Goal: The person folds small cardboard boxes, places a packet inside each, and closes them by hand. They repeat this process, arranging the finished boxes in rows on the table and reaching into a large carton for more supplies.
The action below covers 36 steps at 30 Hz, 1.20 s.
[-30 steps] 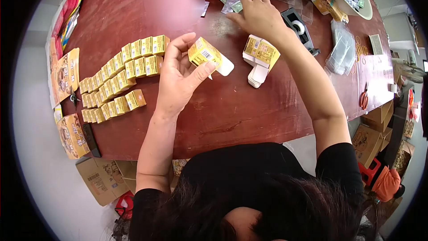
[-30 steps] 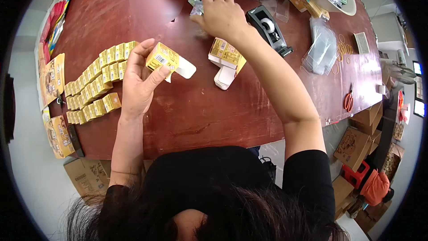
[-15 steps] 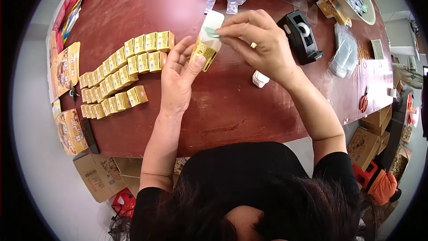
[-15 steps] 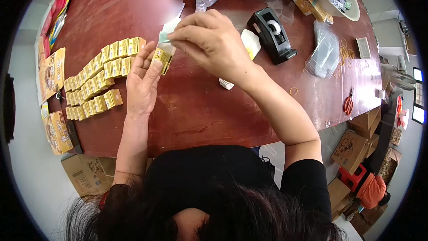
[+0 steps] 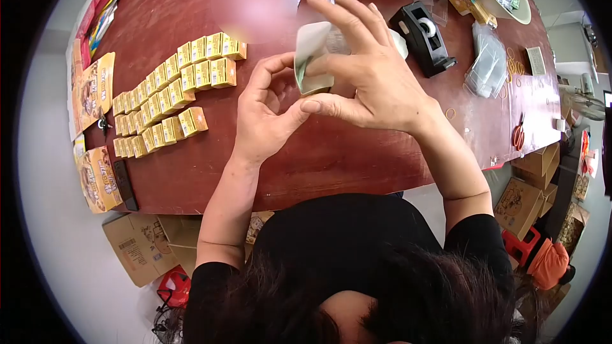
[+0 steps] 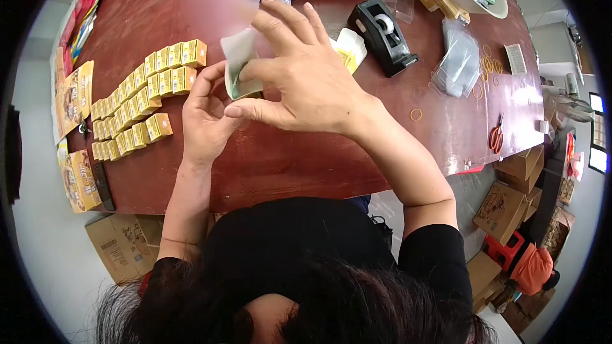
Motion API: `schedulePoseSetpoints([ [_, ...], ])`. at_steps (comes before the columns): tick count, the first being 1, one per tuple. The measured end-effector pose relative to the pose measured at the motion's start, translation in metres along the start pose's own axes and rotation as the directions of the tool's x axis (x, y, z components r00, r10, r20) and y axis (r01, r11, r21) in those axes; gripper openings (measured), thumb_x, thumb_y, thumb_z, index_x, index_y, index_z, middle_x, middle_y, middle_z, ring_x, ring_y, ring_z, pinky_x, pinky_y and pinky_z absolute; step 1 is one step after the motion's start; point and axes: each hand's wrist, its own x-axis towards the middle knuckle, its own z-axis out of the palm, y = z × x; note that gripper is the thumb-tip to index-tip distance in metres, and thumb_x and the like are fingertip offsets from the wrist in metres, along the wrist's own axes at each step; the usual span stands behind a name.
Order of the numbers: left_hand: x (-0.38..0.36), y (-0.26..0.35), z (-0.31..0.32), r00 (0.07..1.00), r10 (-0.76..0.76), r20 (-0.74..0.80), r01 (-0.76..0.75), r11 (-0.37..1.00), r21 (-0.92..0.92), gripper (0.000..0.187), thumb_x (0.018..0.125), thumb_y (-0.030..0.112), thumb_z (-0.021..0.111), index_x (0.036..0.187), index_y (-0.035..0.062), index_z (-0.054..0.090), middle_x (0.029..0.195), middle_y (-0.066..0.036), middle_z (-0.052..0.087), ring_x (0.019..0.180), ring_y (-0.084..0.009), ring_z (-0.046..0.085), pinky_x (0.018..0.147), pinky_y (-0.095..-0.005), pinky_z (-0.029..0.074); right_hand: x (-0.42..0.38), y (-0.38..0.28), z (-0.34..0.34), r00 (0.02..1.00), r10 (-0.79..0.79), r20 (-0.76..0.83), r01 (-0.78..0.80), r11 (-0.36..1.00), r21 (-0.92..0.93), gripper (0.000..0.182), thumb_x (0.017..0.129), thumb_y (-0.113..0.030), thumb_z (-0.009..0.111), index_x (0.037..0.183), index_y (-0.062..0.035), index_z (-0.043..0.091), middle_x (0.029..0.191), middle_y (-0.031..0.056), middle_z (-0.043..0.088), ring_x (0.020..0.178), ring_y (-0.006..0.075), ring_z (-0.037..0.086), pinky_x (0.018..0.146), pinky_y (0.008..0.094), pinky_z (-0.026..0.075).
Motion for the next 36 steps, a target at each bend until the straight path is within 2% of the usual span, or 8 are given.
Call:
schedulePoseSetpoints([
  [5, 0.000, 0.005, 0.011, 0.980, 0.186, -0.071, -0.185, 0.983, 0.018, 0.064, 0.087, 0.009, 0.081, 0.141, 0.0009, 0.047, 0.130, -0.009, 0.056, 0.117, -0.0180, 0.060, 0.101, -0.0331, 0.053, -0.008, 0.005, 0.002, 0.978, 0.086, -0.190, -0.029, 0.957, 0.288, 0.065, 0.076, -0.050, 0.086, 0.124, -0.0116, 0.066, 0.150, 0.0139, 0.048, 0.144, 0.0379, 0.039, 0.109, 0.0510, 0.044],
  [10, -0.005, -0.002, 0.009, 0.968, 0.250, 0.001, -0.249, 0.966, 0.067, 0.054, 0.089, 0.012, 0.080, 0.135, 0.0032, 0.053, 0.127, -0.012, 0.055, 0.116, -0.0206, 0.062, 0.099, -0.0343, 0.057, -0.012, 0.005, -0.005, 0.976, 0.133, 0.173, -0.214, 0.726, 0.654, 0.051, 0.082, -0.030, 0.086, 0.123, -0.0067, 0.066, 0.125, 0.0087, 0.066, 0.117, 0.0229, 0.063, 0.097, 0.0367, 0.052],
  [14, -0.004, 0.008, 0.008, 0.954, 0.277, 0.114, -0.297, 0.919, 0.260, 0.039, 0.091, 0.012, 0.078, 0.125, 0.0021, 0.061, 0.129, -0.014, 0.053, 0.114, -0.0218, 0.063, 0.096, -0.0337, 0.059, -0.018, 0.014, 0.003, 0.998, 0.046, 0.046, -0.065, 0.766, 0.640, 0.048, 0.081, -0.025, 0.087, 0.121, -0.0063, 0.067, 0.119, 0.0081, 0.068, 0.110, 0.0202, 0.065, 0.095, 0.0350, 0.053],
  [20, -0.002, 0.014, 0.012, 0.960, 0.255, 0.119, -0.277, 0.926, 0.255, 0.041, 0.091, 0.010, 0.077, 0.125, 0.0004, 0.056, 0.132, -0.016, 0.052, 0.113, -0.0230, 0.065, 0.095, -0.0339, 0.061, -0.020, 0.007, 0.015, 0.978, 0.154, -0.142, 0.013, 0.633, 0.774, 0.028, 0.081, -0.010, 0.086, 0.085, -0.0039, 0.059, 0.117, 0.0129, 0.072, 0.111, 0.0233, 0.068, 0.096, 0.0358, 0.055],
  [23, 0.001, 0.014, 0.015, 0.972, 0.221, 0.080, -0.226, 0.972, 0.061, 0.049, 0.090, 0.008, 0.078, 0.128, 0.0008, 0.048, 0.135, -0.017, 0.051, 0.116, -0.0242, 0.064, 0.095, -0.0347, 0.061, -0.018, 0.005, 0.021, 0.959, 0.198, -0.202, 0.087, 0.473, 0.877, 0.026, 0.085, -0.013, 0.084, 0.092, -0.0028, 0.061, 0.111, 0.0109, 0.072, 0.108, 0.0206, 0.068, 0.096, 0.0346, 0.055],
  [30, 0.002, 0.016, 0.020, 0.979, 0.190, 0.073, -0.188, 0.982, -0.030, 0.059, 0.088, 0.008, 0.079, 0.132, 0.0022, 0.040, 0.136, -0.017, 0.051, 0.120, -0.0248, 0.062, 0.095, -0.0360, 0.061, -0.009, -0.015, -0.005, 0.944, 0.329, -0.010, -0.195, 0.584, 0.788, 0.018, 0.094, -0.012, 0.074, 0.103, -0.0009, 0.063, 0.103, 0.0088, 0.070, 0.099, 0.0141, 0.069, 0.086, 0.0302, 0.057],
  [32, 0.002, 0.018, 0.021, 0.973, 0.219, 0.076, -0.220, 0.976, 0.003, 0.057, 0.089, 0.008, 0.079, 0.132, 0.0025, 0.041, 0.135, -0.016, 0.051, 0.119, -0.0248, 0.062, 0.094, -0.0359, 0.061, -0.004, -0.020, -0.011, 0.864, 0.483, 0.143, -0.348, 0.366, 0.863, 0.020, 0.094, -0.012, 0.075, 0.107, 0.0001, 0.065, 0.103, 0.0081, 0.070, 0.092, 0.0085, 0.066, 0.078, 0.0253, 0.056],
  [36, 0.002, 0.021, 0.020, 0.959, 0.271, 0.087, -0.274, 0.962, 0.020, 0.049, 0.092, 0.008, 0.075, 0.131, 0.0036, 0.046, 0.134, -0.014, 0.051, 0.114, -0.0233, 0.065, 0.093, -0.0347, 0.062, -0.012, -0.003, -0.003, 0.966, 0.259, 0.007, -0.154, 0.553, 0.819, 0.027, 0.092, -0.017, 0.077, 0.114, -0.0032, 0.067, 0.107, 0.0079, 0.071, 0.097, 0.0119, 0.067, 0.080, 0.0272, 0.056],
])
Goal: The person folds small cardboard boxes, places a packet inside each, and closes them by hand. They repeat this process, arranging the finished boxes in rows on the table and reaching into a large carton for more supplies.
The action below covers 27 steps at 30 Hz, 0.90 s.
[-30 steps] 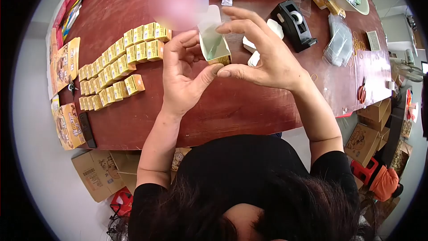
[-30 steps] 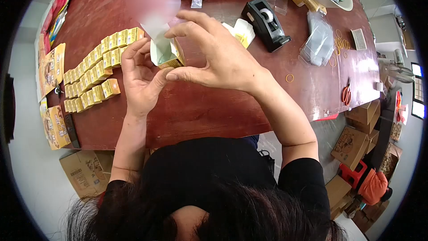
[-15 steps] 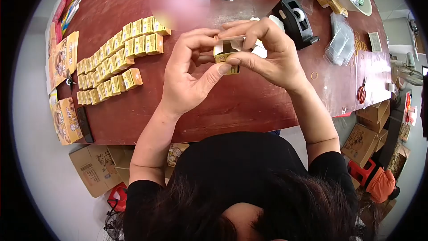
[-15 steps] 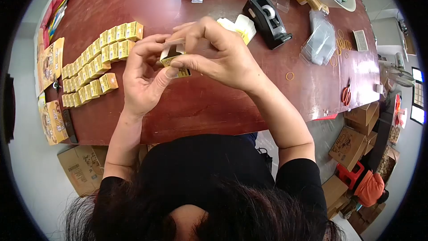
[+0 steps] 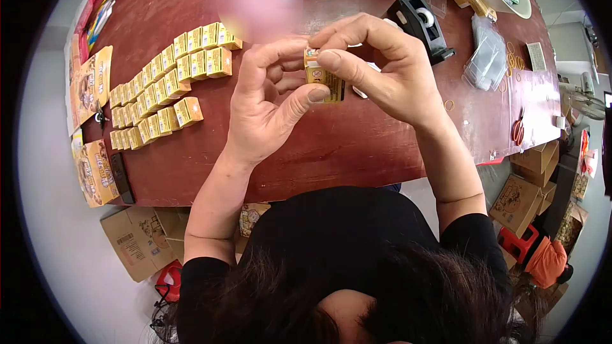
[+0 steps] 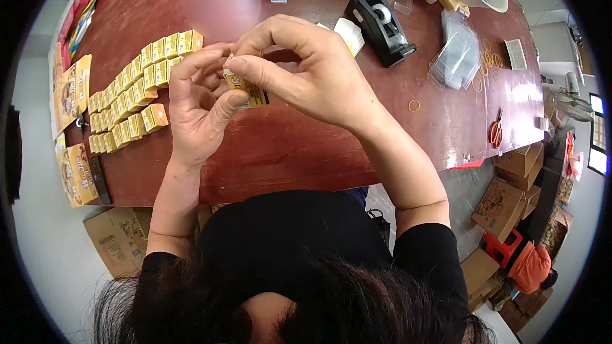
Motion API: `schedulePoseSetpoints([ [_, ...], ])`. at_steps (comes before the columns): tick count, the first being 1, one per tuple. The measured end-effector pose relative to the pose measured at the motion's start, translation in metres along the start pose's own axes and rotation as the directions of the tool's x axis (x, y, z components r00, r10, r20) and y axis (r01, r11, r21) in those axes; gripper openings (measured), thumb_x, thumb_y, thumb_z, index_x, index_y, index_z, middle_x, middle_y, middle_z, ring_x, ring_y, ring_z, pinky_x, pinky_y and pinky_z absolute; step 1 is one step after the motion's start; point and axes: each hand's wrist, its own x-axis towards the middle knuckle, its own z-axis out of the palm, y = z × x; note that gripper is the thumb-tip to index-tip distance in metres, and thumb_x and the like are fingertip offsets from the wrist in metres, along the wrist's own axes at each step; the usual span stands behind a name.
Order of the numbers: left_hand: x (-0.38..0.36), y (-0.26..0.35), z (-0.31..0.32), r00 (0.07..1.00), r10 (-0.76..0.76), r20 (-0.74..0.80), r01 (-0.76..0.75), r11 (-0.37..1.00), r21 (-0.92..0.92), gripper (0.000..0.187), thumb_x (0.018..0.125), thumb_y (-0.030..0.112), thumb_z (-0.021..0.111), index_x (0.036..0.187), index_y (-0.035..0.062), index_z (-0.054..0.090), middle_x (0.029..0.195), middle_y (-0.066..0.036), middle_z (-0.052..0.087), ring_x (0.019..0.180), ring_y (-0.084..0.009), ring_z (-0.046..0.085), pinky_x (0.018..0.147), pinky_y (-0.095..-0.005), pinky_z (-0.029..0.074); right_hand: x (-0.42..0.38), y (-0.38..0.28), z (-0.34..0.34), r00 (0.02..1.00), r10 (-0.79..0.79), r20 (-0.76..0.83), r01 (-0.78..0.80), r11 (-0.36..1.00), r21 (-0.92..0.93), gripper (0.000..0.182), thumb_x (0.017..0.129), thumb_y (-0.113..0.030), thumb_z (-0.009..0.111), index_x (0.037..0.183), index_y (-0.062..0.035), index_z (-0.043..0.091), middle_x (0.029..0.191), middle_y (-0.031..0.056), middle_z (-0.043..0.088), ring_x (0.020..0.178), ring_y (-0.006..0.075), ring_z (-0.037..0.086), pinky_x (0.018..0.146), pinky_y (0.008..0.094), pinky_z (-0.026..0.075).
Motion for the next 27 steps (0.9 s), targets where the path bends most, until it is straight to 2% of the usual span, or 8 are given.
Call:
schedulePoseSetpoints([
  [3, -0.002, 0.000, -0.005, 0.999, 0.007, 0.040, -0.009, 0.999, 0.042, 0.043, 0.094, 0.007, 0.073, 0.129, 0.0043, 0.049, 0.135, -0.015, 0.050, 0.109, -0.0211, 0.066, 0.090, -0.0320, 0.062, 0.000, -0.002, -0.013, 0.947, -0.284, 0.153, 0.318, 0.899, -0.302, 0.039, 0.086, -0.021, 0.083, 0.118, -0.0056, 0.068, 0.116, 0.0091, 0.070, 0.105, 0.0181, 0.066, 0.087, 0.0305, 0.055],
  [9, -0.010, 0.006, -0.018, 0.985, -0.149, 0.090, 0.147, 0.989, 0.033, 0.051, 0.090, 0.016, 0.080, 0.129, 0.0042, 0.048, 0.140, -0.016, 0.047, 0.109, -0.0205, 0.065, 0.091, -0.0329, 0.058, -0.013, 0.001, -0.002, 0.955, -0.247, 0.162, 0.292, 0.869, -0.400, 0.059, 0.073, -0.031, 0.090, 0.122, -0.0063, 0.067, 0.125, 0.0112, 0.066, 0.116, 0.0273, 0.065, 0.094, 0.0391, 0.055],
  [13, -0.015, 0.014, -0.030, 0.973, -0.128, 0.190, 0.059, 0.942, 0.330, 0.061, 0.079, 0.017, 0.087, 0.127, 0.0048, 0.052, 0.138, -0.016, 0.051, 0.123, -0.0268, 0.058, 0.101, -0.0399, 0.051, -0.023, 0.007, 0.008, 0.980, -0.120, 0.158, 0.165, 0.935, -0.313, 0.069, 0.073, -0.035, 0.089, 0.129, -0.0038, 0.063, 0.125, 0.0127, 0.068, 0.114, 0.0300, 0.067, 0.094, 0.0393, 0.055],
  [16, -0.021, 0.015, -0.050, 0.975, -0.102, 0.196, -0.056, 0.744, 0.666, 0.055, 0.077, 0.013, 0.084, 0.123, 0.0055, 0.055, 0.131, -0.016, 0.057, 0.126, -0.0339, 0.055, 0.106, -0.0438, 0.046, -0.026, 0.015, 0.009, 0.975, -0.071, 0.210, 0.133, 0.945, -0.298, 0.080, 0.075, -0.043, 0.087, 0.137, -0.0036, 0.057, 0.132, 0.0157, 0.064, 0.121, 0.0342, 0.063, 0.099, 0.0414, 0.053],
  [20, -0.045, 0.017, -0.102, 0.994, -0.099, 0.041, -0.019, 0.214, 0.977, 0.054, 0.076, 0.031, 0.087, 0.121, 0.0136, 0.063, 0.141, -0.012, 0.047, 0.138, -0.0369, 0.039, 0.115, -0.0503, 0.033, -0.030, 0.047, -0.023, 0.996, -0.037, -0.076, -0.043, 0.553, -0.832, 0.094, 0.077, -0.050, 0.083, 0.149, -0.0048, 0.043, 0.145, 0.0200, 0.054, 0.133, 0.0372, 0.052, 0.110, 0.0468, 0.044],
  [23, -0.068, 0.012, -0.145, 0.996, -0.090, 0.012, -0.020, -0.094, 0.995, 0.060, 0.077, 0.041, 0.086, 0.128, 0.0180, 0.066, 0.147, -0.012, 0.042, 0.142, -0.0369, 0.032, 0.118, -0.0533, 0.025, -0.038, 0.078, -0.039, 0.987, 0.053, -0.150, -0.159, 0.378, -0.912, 0.088, 0.080, -0.046, 0.082, 0.147, -0.0045, 0.044, 0.141, 0.0204, 0.057, 0.134, 0.0372, 0.051, 0.111, 0.0484, 0.043],
  [25, -0.077, 0.013, -0.153, 0.992, -0.121, -0.041, 0.025, -0.129, 0.991, 0.064, 0.078, 0.042, 0.086, 0.133, 0.0188, 0.064, 0.149, -0.012, 0.041, 0.144, -0.0356, 0.031, 0.119, -0.0545, 0.023, -0.037, 0.086, -0.041, 0.950, 0.265, -0.166, -0.255, 0.352, -0.901, 0.083, 0.081, -0.045, 0.082, 0.145, -0.0054, 0.047, 0.138, 0.0176, 0.060, 0.131, 0.0362, 0.053, 0.108, 0.0481, 0.044],
  [27, -0.084, 0.015, -0.155, 0.991, -0.063, -0.116, 0.105, -0.153, 0.983, 0.068, 0.079, 0.041, 0.085, 0.138, 0.0186, 0.060, 0.149, -0.011, 0.041, 0.146, -0.0338, 0.028, 0.120, -0.0555, 0.019, -0.036, 0.084, -0.038, 0.959, 0.222, -0.174, -0.242, 0.335, -0.911, 0.082, 0.080, -0.045, 0.082, 0.144, -0.0055, 0.049, 0.135, 0.0165, 0.062, 0.129, 0.0360, 0.054, 0.107, 0.0474, 0.044],
])
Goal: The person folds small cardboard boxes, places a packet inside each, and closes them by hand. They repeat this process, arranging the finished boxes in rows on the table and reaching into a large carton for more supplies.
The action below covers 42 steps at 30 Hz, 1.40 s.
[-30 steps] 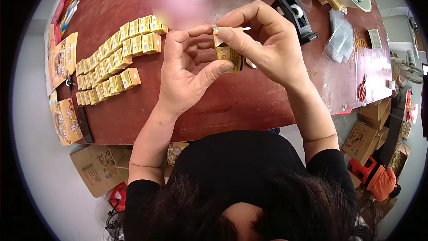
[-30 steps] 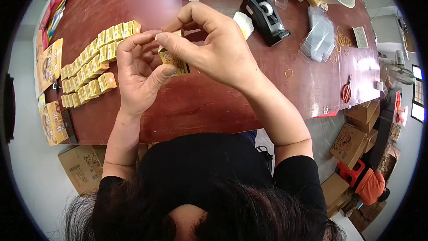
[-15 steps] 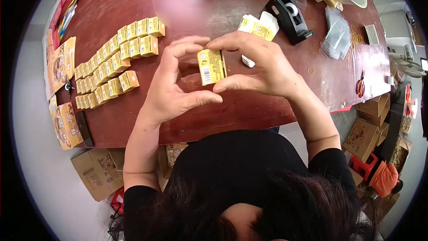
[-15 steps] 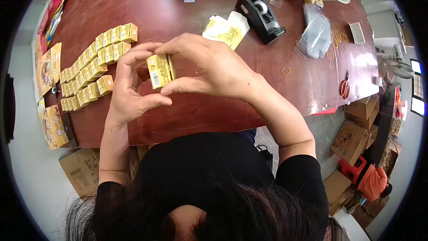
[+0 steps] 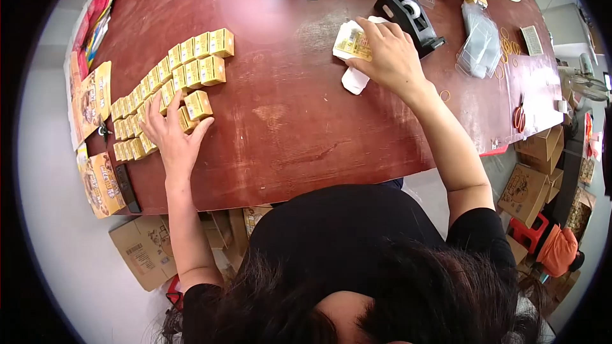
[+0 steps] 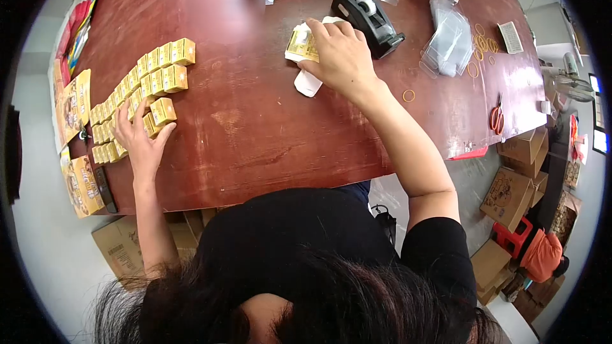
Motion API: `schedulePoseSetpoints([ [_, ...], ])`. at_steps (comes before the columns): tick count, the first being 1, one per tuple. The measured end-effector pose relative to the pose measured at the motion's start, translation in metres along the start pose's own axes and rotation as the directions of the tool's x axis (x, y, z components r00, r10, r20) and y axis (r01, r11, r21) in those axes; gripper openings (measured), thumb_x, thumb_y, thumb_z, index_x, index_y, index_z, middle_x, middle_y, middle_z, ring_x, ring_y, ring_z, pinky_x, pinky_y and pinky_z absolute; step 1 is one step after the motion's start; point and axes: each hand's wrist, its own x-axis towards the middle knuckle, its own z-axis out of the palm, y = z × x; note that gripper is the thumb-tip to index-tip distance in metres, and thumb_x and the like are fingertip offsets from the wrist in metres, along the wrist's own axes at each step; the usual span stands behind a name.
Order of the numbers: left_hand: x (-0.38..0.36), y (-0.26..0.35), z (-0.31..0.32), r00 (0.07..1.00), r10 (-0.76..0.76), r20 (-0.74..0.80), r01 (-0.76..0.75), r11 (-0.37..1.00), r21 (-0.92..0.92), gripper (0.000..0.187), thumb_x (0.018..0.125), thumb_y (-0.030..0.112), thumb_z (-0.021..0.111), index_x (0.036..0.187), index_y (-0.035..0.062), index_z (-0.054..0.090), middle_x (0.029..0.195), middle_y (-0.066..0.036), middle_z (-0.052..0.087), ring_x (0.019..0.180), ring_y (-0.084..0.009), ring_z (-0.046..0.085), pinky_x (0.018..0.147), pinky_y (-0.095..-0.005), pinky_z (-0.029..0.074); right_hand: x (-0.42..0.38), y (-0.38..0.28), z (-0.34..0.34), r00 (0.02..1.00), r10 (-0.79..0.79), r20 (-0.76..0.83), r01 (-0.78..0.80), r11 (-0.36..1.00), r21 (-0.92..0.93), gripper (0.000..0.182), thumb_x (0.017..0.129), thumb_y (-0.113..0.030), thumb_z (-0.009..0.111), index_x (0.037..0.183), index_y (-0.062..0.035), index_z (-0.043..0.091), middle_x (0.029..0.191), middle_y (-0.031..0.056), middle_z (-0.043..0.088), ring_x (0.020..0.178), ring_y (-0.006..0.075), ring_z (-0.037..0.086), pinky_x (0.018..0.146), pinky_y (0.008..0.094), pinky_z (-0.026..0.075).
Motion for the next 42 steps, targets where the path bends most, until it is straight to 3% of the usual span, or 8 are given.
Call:
schedulePoseSetpoints([
  [2, 0.006, 0.023, -0.010, 0.998, 0.018, -0.058, -0.018, 1.000, 0.007, 0.071, 0.081, 0.041, 0.085, 0.140, 0.0143, 0.056, 0.147, -0.013, 0.045, 0.144, -0.0329, 0.034, 0.121, -0.0511, 0.022, -0.002, -0.008, -0.007, 0.999, -0.011, -0.038, 0.010, 1.000, -0.022, 0.081, 0.079, -0.045, 0.083, 0.142, -0.0056, 0.051, 0.133, 0.0153, 0.063, 0.127, 0.0357, 0.056, 0.106, 0.0467, 0.045],
  [4, 0.016, 0.050, -0.009, 0.990, -0.126, -0.057, 0.066, 0.791, -0.608, 0.081, 0.080, 0.047, 0.085, 0.142, 0.0059, 0.052, 0.146, -0.015, 0.048, 0.138, -0.0307, 0.043, 0.119, -0.0443, 0.030, -0.003, -0.018, -0.020, 0.962, -0.172, -0.211, 0.212, 0.960, 0.181, 0.080, 0.077, -0.044, 0.085, 0.140, -0.0065, 0.054, 0.132, 0.0147, 0.064, 0.125, 0.0349, 0.058, 0.106, 0.0456, 0.044],
  [7, 0.037, 0.115, -0.009, 0.911, 0.113, 0.396, 0.405, -0.413, -0.815, 0.096, 0.078, 0.051, 0.085, 0.145, -0.0028, 0.043, 0.145, -0.014, 0.053, 0.136, -0.0259, 0.049, 0.116, -0.0422, 0.039, -0.010, -0.056, -0.054, 0.859, -0.353, -0.372, 0.501, 0.733, 0.461, 0.086, 0.068, -0.036, 0.093, 0.140, -0.0080, 0.055, 0.134, 0.0113, 0.063, 0.125, 0.0331, 0.059, 0.107, 0.0455, 0.045],
  [9, 0.042, 0.143, 0.002, 0.855, 0.377, 0.356, 0.518, -0.653, -0.552, 0.095, 0.079, 0.048, 0.085, 0.147, -0.0029, 0.041, 0.141, -0.014, 0.057, 0.132, -0.0261, 0.055, 0.112, -0.0412, 0.045, -0.013, -0.067, -0.059, 0.772, -0.460, -0.440, 0.631, 0.641, 0.437, 0.090, 0.065, -0.033, 0.095, 0.141, -0.0073, 0.052, 0.136, 0.0117, 0.063, 0.126, 0.0312, 0.059, 0.108, 0.0491, 0.044],
  [22, 0.045, 0.161, -0.028, 0.874, 0.292, 0.389, 0.454, -0.203, -0.867, 0.069, 0.085, 0.013, 0.080, 0.143, -0.0023, 0.045, 0.126, -0.010, 0.061, 0.114, -0.0172, 0.059, 0.102, -0.0337, 0.047, -0.027, -0.050, -0.071, 0.850, -0.439, -0.291, 0.527, 0.705, 0.474, 0.112, 0.064, -0.069, 0.083, 0.148, -0.0046, 0.046, 0.125, 0.0091, 0.066, 0.131, 0.0338, 0.051, 0.113, 0.0525, 0.037],
  [37, 0.044, 0.169, -0.024, 0.961, 0.274, 0.033, 0.024, 0.039, -0.999, 0.039, 0.090, 0.003, 0.067, 0.129, 0.0025, 0.062, 0.129, -0.012, 0.056, 0.107, -0.0155, 0.061, 0.092, -0.0299, 0.053, -0.043, -0.047, -0.065, 0.930, -0.322, -0.175, 0.342, 0.594, 0.728, 0.058, 0.084, -0.036, 0.084, 0.129, -0.0061, 0.063, 0.122, 0.0116, 0.068, 0.126, 0.0287, 0.059, 0.098, 0.0414, 0.053],
  [39, 0.045, 0.168, -0.023, 0.956, 0.291, 0.035, 0.013, 0.075, -0.997, 0.039, 0.091, 0.004, 0.067, 0.129, 0.0025, 0.061, 0.129, -0.012, 0.056, 0.108, -0.0157, 0.061, 0.095, -0.0305, 0.053, -0.048, -0.056, -0.074, 0.949, -0.222, 0.225, -0.161, 0.272, 0.949, 0.048, 0.090, -0.019, 0.079, 0.133, -0.0050, 0.064, 0.129, 0.0117, 0.065, 0.124, 0.0212, 0.061, 0.107, 0.0398, 0.047],
  [42, 0.043, 0.169, -0.019, 0.968, 0.246, 0.046, 0.032, 0.062, -0.998, 0.037, 0.092, 0.006, 0.069, 0.128, 0.0027, 0.061, 0.129, -0.011, 0.056, 0.110, -0.0168, 0.061, 0.097, -0.0317, 0.053, -0.048, -0.055, -0.067, 0.969, -0.168, 0.181, -0.140, 0.229, 0.963, 0.039, 0.090, -0.013, 0.078, 0.126, -0.0035, 0.067, 0.128, 0.0117, 0.065, 0.122, 0.0186, 0.061, 0.104, 0.0362, 0.049],
])
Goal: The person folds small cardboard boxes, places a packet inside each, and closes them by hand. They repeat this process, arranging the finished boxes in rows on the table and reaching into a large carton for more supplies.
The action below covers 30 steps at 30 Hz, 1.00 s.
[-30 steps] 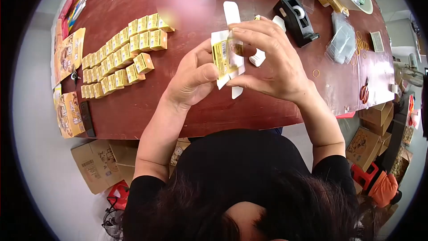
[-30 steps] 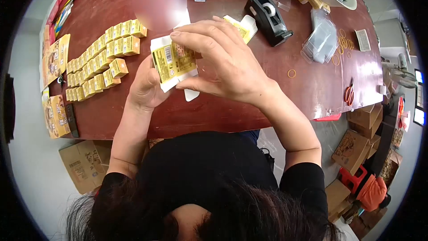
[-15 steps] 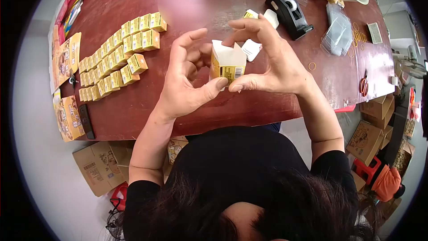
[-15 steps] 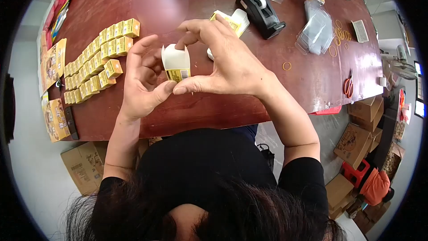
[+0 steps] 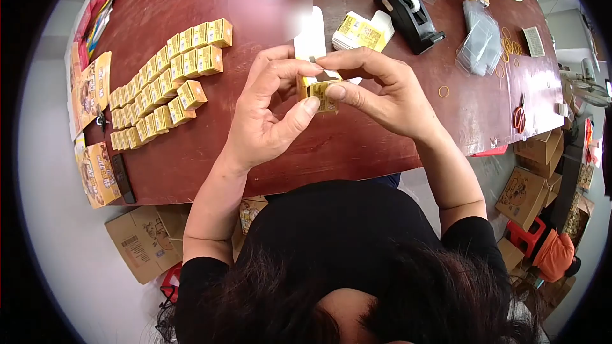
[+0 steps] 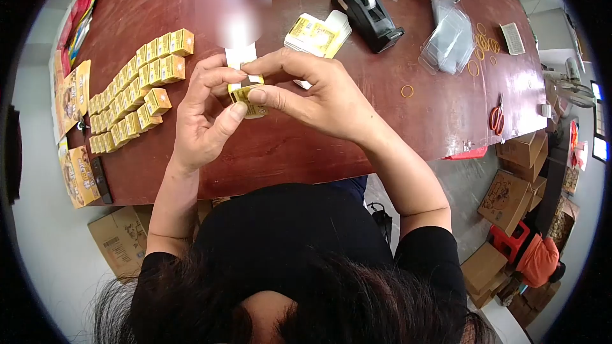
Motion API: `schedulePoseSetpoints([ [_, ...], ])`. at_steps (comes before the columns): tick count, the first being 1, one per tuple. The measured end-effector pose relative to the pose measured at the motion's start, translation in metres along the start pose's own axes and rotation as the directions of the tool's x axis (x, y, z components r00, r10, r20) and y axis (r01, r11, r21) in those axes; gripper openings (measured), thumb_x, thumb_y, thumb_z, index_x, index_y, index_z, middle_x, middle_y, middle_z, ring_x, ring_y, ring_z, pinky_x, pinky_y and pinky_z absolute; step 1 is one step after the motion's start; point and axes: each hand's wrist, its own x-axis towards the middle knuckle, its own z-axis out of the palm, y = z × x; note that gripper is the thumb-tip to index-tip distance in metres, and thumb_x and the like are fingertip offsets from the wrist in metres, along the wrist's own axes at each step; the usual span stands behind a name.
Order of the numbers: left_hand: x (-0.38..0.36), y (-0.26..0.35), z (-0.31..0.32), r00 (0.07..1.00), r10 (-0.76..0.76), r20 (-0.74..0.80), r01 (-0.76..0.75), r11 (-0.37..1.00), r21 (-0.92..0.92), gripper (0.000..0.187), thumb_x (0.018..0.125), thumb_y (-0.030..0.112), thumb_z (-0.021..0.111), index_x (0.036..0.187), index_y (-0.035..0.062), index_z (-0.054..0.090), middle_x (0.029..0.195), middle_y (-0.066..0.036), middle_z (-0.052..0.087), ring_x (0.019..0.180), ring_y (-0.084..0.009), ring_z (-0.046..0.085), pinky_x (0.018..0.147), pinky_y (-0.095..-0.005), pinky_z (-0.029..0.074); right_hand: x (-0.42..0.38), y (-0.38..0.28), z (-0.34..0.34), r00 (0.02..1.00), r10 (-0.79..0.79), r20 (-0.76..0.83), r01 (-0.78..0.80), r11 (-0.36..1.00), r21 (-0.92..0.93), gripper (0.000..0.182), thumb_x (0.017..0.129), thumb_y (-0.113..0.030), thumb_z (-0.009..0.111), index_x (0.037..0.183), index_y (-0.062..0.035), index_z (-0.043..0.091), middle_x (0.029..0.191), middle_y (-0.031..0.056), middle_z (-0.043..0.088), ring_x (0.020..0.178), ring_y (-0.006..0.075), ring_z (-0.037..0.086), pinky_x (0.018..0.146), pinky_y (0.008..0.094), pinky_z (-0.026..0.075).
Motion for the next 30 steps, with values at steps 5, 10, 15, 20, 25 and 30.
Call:
schedulePoseSetpoints([
  [5, 0.002, 0.004, -0.002, 0.998, -0.061, -0.011, 0.060, 0.993, -0.105, 0.036, 0.094, 0.005, 0.069, 0.128, 0.0021, 0.058, 0.129, -0.013, 0.057, 0.115, -0.0188, 0.061, 0.098, -0.0341, 0.054, 0.013, 0.016, -0.003, 0.945, -0.328, -0.009, 0.319, 0.927, -0.197, 0.029, 0.089, -0.011, 0.079, 0.114, -0.0016, 0.068, 0.122, 0.0119, 0.067, 0.119, 0.0214, 0.062, 0.106, 0.0387, 0.048],
  [10, 0.005, 0.007, -0.003, 0.975, -0.221, -0.028, 0.203, 0.932, -0.299, 0.041, 0.095, 0.005, 0.071, 0.131, 0.0023, 0.049, 0.129, -0.013, 0.059, 0.118, -0.0198, 0.061, 0.100, -0.0336, 0.055, 0.023, 0.023, 0.000, 0.917, -0.397, -0.032, 0.389, 0.911, -0.136, 0.034, 0.088, -0.012, 0.081, 0.115, -0.0013, 0.063, 0.119, 0.0125, 0.066, 0.117, 0.0241, 0.063, 0.107, 0.0410, 0.047],
  [15, 0.007, 0.004, -0.003, 0.966, -0.258, -0.029, 0.238, 0.923, -0.304, 0.042, 0.094, 0.005, 0.072, 0.128, 0.0031, 0.047, 0.129, -0.013, 0.060, 0.117, -0.0201, 0.062, 0.099, -0.0336, 0.055, 0.027, 0.012, 0.003, 0.946, -0.322, -0.035, 0.315, 0.939, -0.140, 0.036, 0.089, -0.011, 0.080, 0.117, 0.0000, 0.061, 0.111, 0.0091, 0.067, 0.111, 0.0179, 0.065, 0.097, 0.0348, 0.053],
  [20, 0.010, 0.003, -0.004, 0.963, -0.264, -0.060, 0.236, 0.927, -0.292, 0.044, 0.093, 0.006, 0.075, 0.127, 0.0037, 0.046, 0.126, -0.013, 0.062, 0.115, -0.0200, 0.063, 0.100, -0.0345, 0.054, 0.034, -0.002, 0.007, 0.966, -0.189, -0.179, 0.176, 0.981, -0.086, 0.024, 0.091, -0.014, 0.076, 0.107, -0.0008, 0.065, 0.099, 0.0049, 0.070, 0.094, 0.0121, 0.068, 0.086, 0.0291, 0.057],
  [25, 0.015, 0.002, -0.005, 0.964, -0.256, -0.076, 0.222, 0.928, -0.300, 0.047, 0.093, 0.007, 0.075, 0.128, 0.0032, 0.046, 0.125, -0.013, 0.062, 0.115, -0.0202, 0.063, 0.099, -0.0347, 0.055, 0.037, 0.003, -0.010, 0.960, -0.281, 0.021, 0.278, 0.935, -0.220, 0.022, 0.094, -0.008, 0.072, 0.113, 0.0008, 0.065, 0.112, 0.0093, 0.066, 0.102, 0.0151, 0.066, 0.090, 0.0308, 0.057],
  [30, 0.022, -0.001, -0.006, 0.982, -0.166, -0.085, 0.129, 0.935, -0.330, 0.041, 0.095, 0.008, 0.073, 0.128, 0.0042, 0.049, 0.129, -0.014, 0.059, 0.115, -0.0202, 0.063, 0.097, -0.0344, 0.056, 0.039, 0.003, -0.011, 0.937, -0.344, 0.070, 0.347, 0.879, -0.326, 0.027, 0.091, -0.008, 0.076, 0.114, -0.0002, 0.064, 0.123, 0.0124, 0.061, 0.110, 0.0187, 0.065, 0.094, 0.0335, 0.058],
])
